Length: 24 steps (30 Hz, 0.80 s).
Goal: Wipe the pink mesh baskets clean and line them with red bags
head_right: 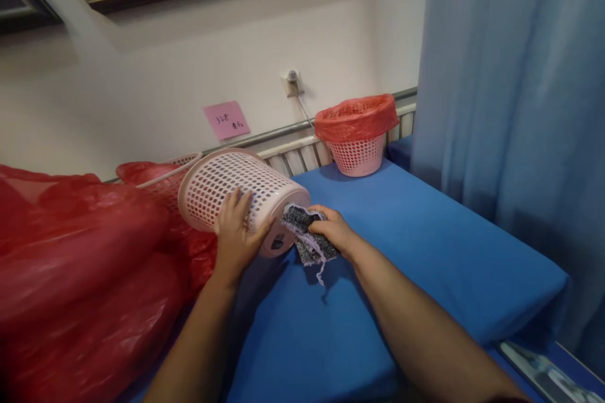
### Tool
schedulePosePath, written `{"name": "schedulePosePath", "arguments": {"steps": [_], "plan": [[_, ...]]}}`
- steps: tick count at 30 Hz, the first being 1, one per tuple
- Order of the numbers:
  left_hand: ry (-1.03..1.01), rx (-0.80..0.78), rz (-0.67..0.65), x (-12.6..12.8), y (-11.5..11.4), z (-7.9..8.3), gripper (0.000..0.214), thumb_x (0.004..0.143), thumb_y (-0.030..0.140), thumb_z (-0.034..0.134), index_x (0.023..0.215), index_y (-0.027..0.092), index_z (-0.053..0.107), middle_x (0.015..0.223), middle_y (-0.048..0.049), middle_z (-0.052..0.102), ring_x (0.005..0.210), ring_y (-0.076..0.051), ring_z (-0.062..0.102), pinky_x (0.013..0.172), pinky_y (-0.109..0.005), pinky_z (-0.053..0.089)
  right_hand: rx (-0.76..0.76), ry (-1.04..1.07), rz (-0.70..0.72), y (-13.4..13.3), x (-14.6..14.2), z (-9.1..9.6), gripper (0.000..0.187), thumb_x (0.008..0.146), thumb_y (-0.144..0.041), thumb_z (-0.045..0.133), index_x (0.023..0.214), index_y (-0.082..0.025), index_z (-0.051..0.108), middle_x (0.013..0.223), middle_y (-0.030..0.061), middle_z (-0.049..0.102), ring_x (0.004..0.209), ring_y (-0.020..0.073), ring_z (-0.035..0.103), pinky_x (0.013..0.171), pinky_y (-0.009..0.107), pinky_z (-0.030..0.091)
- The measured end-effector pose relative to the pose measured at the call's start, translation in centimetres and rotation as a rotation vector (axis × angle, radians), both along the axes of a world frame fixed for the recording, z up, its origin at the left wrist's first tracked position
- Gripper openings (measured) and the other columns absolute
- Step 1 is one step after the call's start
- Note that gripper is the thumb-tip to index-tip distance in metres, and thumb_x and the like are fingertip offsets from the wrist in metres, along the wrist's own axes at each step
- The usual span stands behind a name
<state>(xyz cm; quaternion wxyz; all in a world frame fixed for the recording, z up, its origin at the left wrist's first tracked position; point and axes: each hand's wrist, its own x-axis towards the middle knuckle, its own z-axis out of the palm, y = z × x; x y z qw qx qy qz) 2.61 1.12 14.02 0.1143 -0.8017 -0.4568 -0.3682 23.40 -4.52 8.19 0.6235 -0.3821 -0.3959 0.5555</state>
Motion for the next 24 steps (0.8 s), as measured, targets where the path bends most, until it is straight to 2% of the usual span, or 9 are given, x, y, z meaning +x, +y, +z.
{"name": "schedulePosePath", "arguments": {"steps": [2,5,8,12,15,18,19,21,24], "plan": [[0.109,-0.017,-0.020,-0.3,0.7,-0.1,0.073,0.085,0.050,0.069,0.149,0.022,0.049,0.161,-0.0159,0.042,0.153,-0.041,0.028,0.123,-0.060,0.018,0.022,0.022,-0.161,0.5,0.4,-0.3,0.039,0.060,-0.027,0.066,0.097,-0.019,0.070,0.075,-0.0036,0.069,0.068,0.0169,0.062,0.066,0.027,0.050],[0.169,-0.006,-0.013,-1.0,1.3,-0.5,0.073,0.086,0.050,0.066,0.151,0.021,0.047,0.160,-0.0159,0.044,0.151,-0.040,0.032,0.122,-0.058,0.019,0.041,0.035,-0.554,1.3,0.5,-1.0,0.042,0.066,-0.033,0.064,0.105,-0.019,0.068,0.086,-0.0009,0.070,0.079,0.0193,0.063,0.078,0.033,0.054],[0.177,0.004,-0.013,-1.4,1.3,-0.8,0.073,0.087,0.052,0.063,0.151,0.020,0.047,0.160,-0.0166,0.044,0.150,-0.040,0.034,0.120,-0.058,0.024,0.175,-0.271,-0.801,1.4,-0.8,-1.9,0.045,0.073,-0.030,0.060,0.117,-0.020,0.066,0.113,0.0067,0.069,0.109,0.0248,0.063,0.102,0.043,0.050],[0.166,0.060,-0.035,-1.7,1.1,-1.0,0.071,0.089,0.051,0.061,0.150,0.019,0.048,0.158,-0.0179,0.047,0.147,-0.041,0.039,0.118,-0.059,0.028,0.339,-0.747,-0.621,1.0,-3.7,-3.1,0.059,0.078,-0.021,0.061,0.137,-0.024,0.060,0.146,0.0118,0.050,0.135,0.0258,0.052,0.114,0.042,0.043],[0.151,0.093,-0.063,-1.9,1.2,-1.3,0.069,0.089,0.049,0.061,0.149,0.018,0.049,0.156,-0.0192,0.048,0.143,-0.041,0.045,0.115,-0.059,0.033,0.103,-0.888,-0.453,1.1,-4.3,-3.7,0.056,0.078,-0.023,0.064,0.134,-0.025,0.063,0.138,0.0119,0.057,0.122,0.0273,0.062,0.107,0.042,0.049],[0.136,0.115,-0.104,-2.2,1.4,-1.4,0.067,0.088,0.044,0.063,0.148,0.017,0.049,0.153,-0.0202,0.050,0.140,-0.040,0.048,0.113,-0.056,0.038,-0.155,-0.837,-0.244,1.7,-3.5,-3.8,0.040,0.075,-0.023,0.066,0.114,-0.026,0.074,0.106,0.0060,0.072,0.097,0.0255,0.070,0.095,0.041,0.055],[0.133,0.125,-0.116,-2.3,1.5,-1.4,0.066,0.088,0.042,0.064,0.147,0.017,0.050,0.152,-0.0204,0.051,0.138,-0.039,0.050,0.112,-0.055,0.040,-0.189,-0.777,-0.242,1.9,-3.1,-3.7,0.037,0.075,-0.022,0.064,0.110,-0.025,0.074,0.100,0.0046,0.073,0.093,0.0248,0.071,0.093,0.040,0.055],[0.127,0.147,-0.132,-2.5,1.6,-1.5,0.065,0.086,0.040,0.066,0.146,0.017,0.051,0.148,-0.0207,0.054,0.134,-0.038,0.052,0.110,-0.054,0.042,-0.156,-0.652,-0.398,2.2,-2.6,-3.5,0.039,0.076,-0.021,0.061,0.113,-0.023,0.072,0.104,0.0049,0.073,0.097,0.0242,0.070,0.096,0.041,0.054],[0.107,0.167,-0.137,-2.5,1.5,-1.8,0.065,0.083,0.039,0.071,0.141,0.016,0.056,0.141,-0.0202,0.058,0.126,-0.037,0.056,0.107,-0.051,0.045,0.095,-0.558,-0.730,2.2,-2.7,-3.1,0.047,0.080,-0.023,0.059,0.126,-0.020,0.064,0.124,0.0092,0.066,0.117,0.0238,0.062,0.110,0.043,0.047]]}}
